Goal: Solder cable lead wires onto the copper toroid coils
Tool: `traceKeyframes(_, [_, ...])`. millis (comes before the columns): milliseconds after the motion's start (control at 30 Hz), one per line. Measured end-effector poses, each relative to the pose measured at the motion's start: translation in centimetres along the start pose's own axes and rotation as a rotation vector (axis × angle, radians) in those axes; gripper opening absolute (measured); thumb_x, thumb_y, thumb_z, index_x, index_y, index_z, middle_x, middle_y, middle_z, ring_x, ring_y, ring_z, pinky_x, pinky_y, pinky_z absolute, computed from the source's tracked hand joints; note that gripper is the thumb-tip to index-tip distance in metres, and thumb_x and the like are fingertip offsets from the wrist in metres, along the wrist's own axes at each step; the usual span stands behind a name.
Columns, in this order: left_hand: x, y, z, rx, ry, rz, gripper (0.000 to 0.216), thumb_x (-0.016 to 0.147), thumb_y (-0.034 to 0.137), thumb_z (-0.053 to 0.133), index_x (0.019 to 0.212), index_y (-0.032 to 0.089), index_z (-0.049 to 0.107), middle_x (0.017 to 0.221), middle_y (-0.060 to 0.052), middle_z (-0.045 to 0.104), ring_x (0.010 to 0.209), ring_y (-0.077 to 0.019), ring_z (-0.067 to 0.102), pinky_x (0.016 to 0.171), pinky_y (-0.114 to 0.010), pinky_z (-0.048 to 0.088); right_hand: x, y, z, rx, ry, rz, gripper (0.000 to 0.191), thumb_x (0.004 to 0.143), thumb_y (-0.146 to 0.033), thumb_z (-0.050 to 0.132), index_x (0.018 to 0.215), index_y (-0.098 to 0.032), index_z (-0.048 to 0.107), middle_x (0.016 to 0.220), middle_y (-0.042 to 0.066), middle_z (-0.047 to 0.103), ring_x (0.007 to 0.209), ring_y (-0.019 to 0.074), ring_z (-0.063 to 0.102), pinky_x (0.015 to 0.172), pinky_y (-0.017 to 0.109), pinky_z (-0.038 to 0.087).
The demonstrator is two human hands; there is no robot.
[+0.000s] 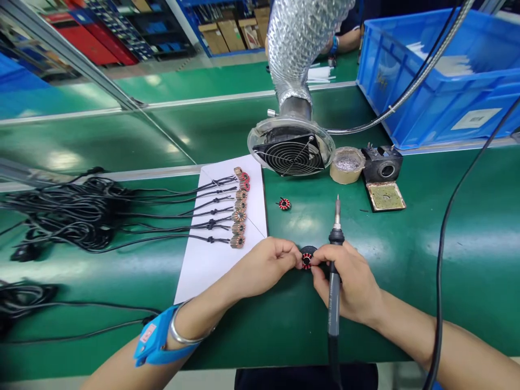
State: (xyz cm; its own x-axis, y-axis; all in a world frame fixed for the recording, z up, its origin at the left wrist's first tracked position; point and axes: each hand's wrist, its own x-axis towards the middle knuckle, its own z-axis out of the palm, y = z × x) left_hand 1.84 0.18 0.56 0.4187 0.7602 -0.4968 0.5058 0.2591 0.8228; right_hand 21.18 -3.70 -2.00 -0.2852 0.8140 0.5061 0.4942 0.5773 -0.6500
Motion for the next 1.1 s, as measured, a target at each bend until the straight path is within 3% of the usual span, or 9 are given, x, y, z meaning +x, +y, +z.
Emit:
traceKeyframes(133, [0.1, -0.7, 0.1, -0.1, 0.055, 0.035, 0.029, 0.087, 0.036, 0.047, 0.071, 0.016, 0.061, 0.069, 0.0, 0.058, 0.063, -0.0115, 0.046, 0.057, -0.023, 0.034, 0.2, -0.1, 0.3, 0.017, -0.005, -0.034, 0.024, 0.082, -0.004, 0.061, 0.099, -0.019, 0.055, 0.083, -0.002, 0.066, 0.067, 0.0099, 0.059, 0.066, 0.025, 0.049])
traceKeyframes(300, [-1.0, -0.2, 0.7, -0.03, 0.03, -0.033, 0.046, 0.084, 0.059, 0.053, 0.065, 0.016, 0.057, 0.054, 0.005, 0.04, 0.052, -0.0092, 0.03, 0.046, -0.023, 0.021, 0.3, -0.2, 0.5, 0.016, -0.013, -0.075, 0.023, 0.083, -0.004, 0.059, 0.1, -0.019, 0.054, 0.082, -0.002, 0.066, 0.065, 0.0102, 0.059, 0.065, 0.026, 0.048])
traceKeyframes(367, [-1.4, -0.1, 0.9, -0.013, 0.015, -0.056, 0.043, 0.082, 0.057, 0.057, 0.067, 0.017, 0.059, 0.052, 0.006, 0.037, 0.05, -0.0088, 0.027, 0.044, -0.024, 0.018, 0.3, -0.2, 0.5, 0.016, -0.019, -0.078, 0.022, 0.083, -0.005, 0.058, 0.099, -0.019, 0.053, 0.081, -0.002, 0.065, 0.064, 0.0102, 0.057, 0.065, 0.026, 0.047])
traceKeyframes(533, [-1.8, -0.5, 1.1, -0.058, 0.011, 0.009, 0.026, 0.087, 0.037, 0.053, 0.074, 0.016, 0.063, 0.057, 0.005, 0.043, 0.051, -0.0082, 0.03, 0.047, -0.023, 0.022, 0.4, 0.1, 0.1, 0.04, -0.049, -0.082, 0.024, 0.081, -0.003, 0.057, 0.099, -0.019, 0.053, 0.083, -0.001, 0.066, 0.066, 0.0107, 0.058, 0.068, 0.026, 0.048])
traceKeyframes(633, [-2.2, -0.5, 1.1, -0.039, 0.012, 0.022, 0.028, 0.088, 0.037, 0.053, 0.072, 0.016, 0.061, 0.056, 0.006, 0.039, 0.051, -0.0077, 0.028, 0.047, -0.023, 0.021, 0.6, 0.6, -0.7, 0.028, -0.046, -0.054, 0.028, 0.078, -0.008, 0.058, 0.103, -0.019, 0.052, 0.089, 0.002, 0.066, 0.074, 0.0143, 0.06, 0.072, 0.029, 0.05])
traceKeyframes(767, [-2.8, -0.4, 0.7, 0.082, 0.027, 0.024, 0.029, 0.088, 0.04, 0.054, 0.074, 0.016, 0.064, 0.052, 0.007, 0.037, 0.049, -0.0078, 0.028, 0.045, -0.023, 0.018, 0.8, 1.2, -1.4, 0.027, -0.141, 0.027, 0.033, 0.077, -0.01, 0.058, 0.107, -0.02, 0.049, 0.087, 0.002, 0.064, 0.08, 0.0164, 0.06, 0.071, 0.029, 0.051])
traceKeyframes(933, [-1.9, 0.1, 0.1, 0.139, 0.226, 0.116, 0.023, 0.086, 0.04, 0.057, 0.083, 0.018, 0.063, 0.05, 0.01, 0.027, 0.047, -0.0081, 0.028, 0.047, -0.022, 0.022, 1.1, 1.3, -0.4, 0.032, -0.092, -0.004, 0.026, 0.082, -0.006, 0.056, 0.103, -0.021, 0.05, 0.082, -0.001, 0.062, 0.072, 0.0128, 0.058, 0.07, 0.026, 0.049])
traceKeyframes(1100, [-0.3, 1.2, 0.5, 0.147, 0.172, 0.123, 0.031, 0.088, 0.045, 0.053, 0.073, 0.019, 0.06, 0.048, 0.008, 0.036, 0.045, -0.0078, 0.03, 0.044, -0.022, 0.02, 1.5, 1.0, 0.3, 0.057, -0.057, -0.004, 0.026, 0.084, -0.008, 0.056, 0.105, -0.022, 0.049, 0.083, -0.001, 0.061, 0.073, 0.0124, 0.059, 0.068, 0.025, 0.05])
